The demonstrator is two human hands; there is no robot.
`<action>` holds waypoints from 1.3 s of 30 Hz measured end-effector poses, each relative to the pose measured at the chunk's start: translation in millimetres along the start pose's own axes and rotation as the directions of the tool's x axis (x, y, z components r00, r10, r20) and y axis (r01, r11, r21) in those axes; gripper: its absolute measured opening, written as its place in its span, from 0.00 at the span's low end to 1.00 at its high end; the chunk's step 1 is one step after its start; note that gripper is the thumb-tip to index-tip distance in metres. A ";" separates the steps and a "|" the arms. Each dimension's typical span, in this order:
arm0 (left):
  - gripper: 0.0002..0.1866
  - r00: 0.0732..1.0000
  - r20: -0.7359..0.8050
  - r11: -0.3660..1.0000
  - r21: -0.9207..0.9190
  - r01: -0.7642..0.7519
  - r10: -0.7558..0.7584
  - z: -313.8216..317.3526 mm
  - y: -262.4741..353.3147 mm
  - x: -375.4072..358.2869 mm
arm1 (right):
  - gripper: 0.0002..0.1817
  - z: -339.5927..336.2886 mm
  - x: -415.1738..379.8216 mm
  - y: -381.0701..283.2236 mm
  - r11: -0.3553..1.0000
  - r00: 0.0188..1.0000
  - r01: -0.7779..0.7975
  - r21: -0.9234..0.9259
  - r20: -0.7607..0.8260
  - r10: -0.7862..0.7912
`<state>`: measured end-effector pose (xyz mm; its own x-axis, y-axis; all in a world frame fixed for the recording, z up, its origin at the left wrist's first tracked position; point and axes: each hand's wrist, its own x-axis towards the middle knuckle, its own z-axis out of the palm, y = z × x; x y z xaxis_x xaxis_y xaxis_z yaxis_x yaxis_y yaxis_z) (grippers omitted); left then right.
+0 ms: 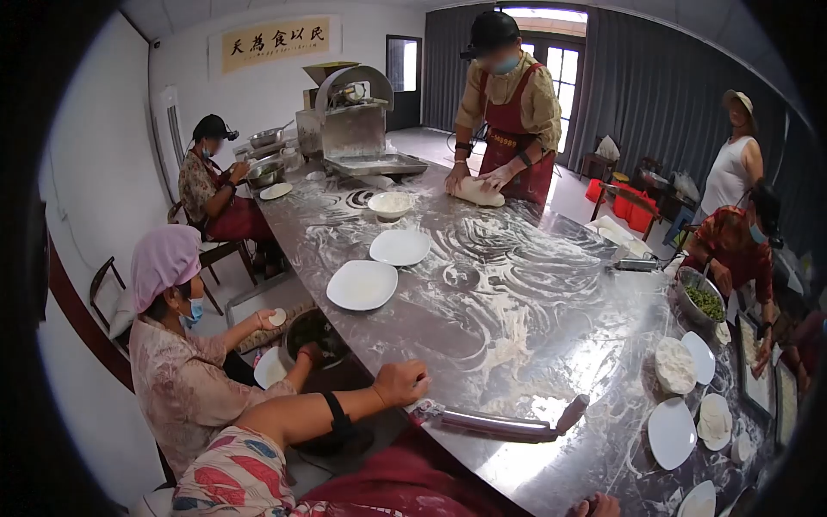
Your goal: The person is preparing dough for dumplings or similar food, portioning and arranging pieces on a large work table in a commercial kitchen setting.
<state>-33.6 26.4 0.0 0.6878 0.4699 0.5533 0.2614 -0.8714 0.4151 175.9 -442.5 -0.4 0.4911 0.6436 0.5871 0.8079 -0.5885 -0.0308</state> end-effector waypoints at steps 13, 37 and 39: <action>0.09 0.954 -0.046 0.940 -0.188 0.284 -0.297 9.5 -14.2 1.8 | 0.10 -0.4 3.6 -2.8 0.996 0.997 0.082 -0.033 -0.009 -0.082; 0.04 0.247 0.289 -0.168 -0.893 0.417 -0.925 -15.6 -84.7 50.4 | 0.12 -3.8 14.8 -18.2 0.967 0.990 -0.138 0.214 0.046 0.131; 0.04 0.249 0.397 -0.222 -0.822 0.525 -0.883 3.6 -56.7 41.6 | 0.12 -4.3 14.0 -19.2 0.968 0.989 -0.144 0.207 0.060 0.134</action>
<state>-17.4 94.9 -3.2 0.2094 0.8306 -0.5160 -0.2530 0.5557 0.7919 165.9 -424.3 11.9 0.6135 0.5869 0.5284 0.7788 -0.5605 -0.2816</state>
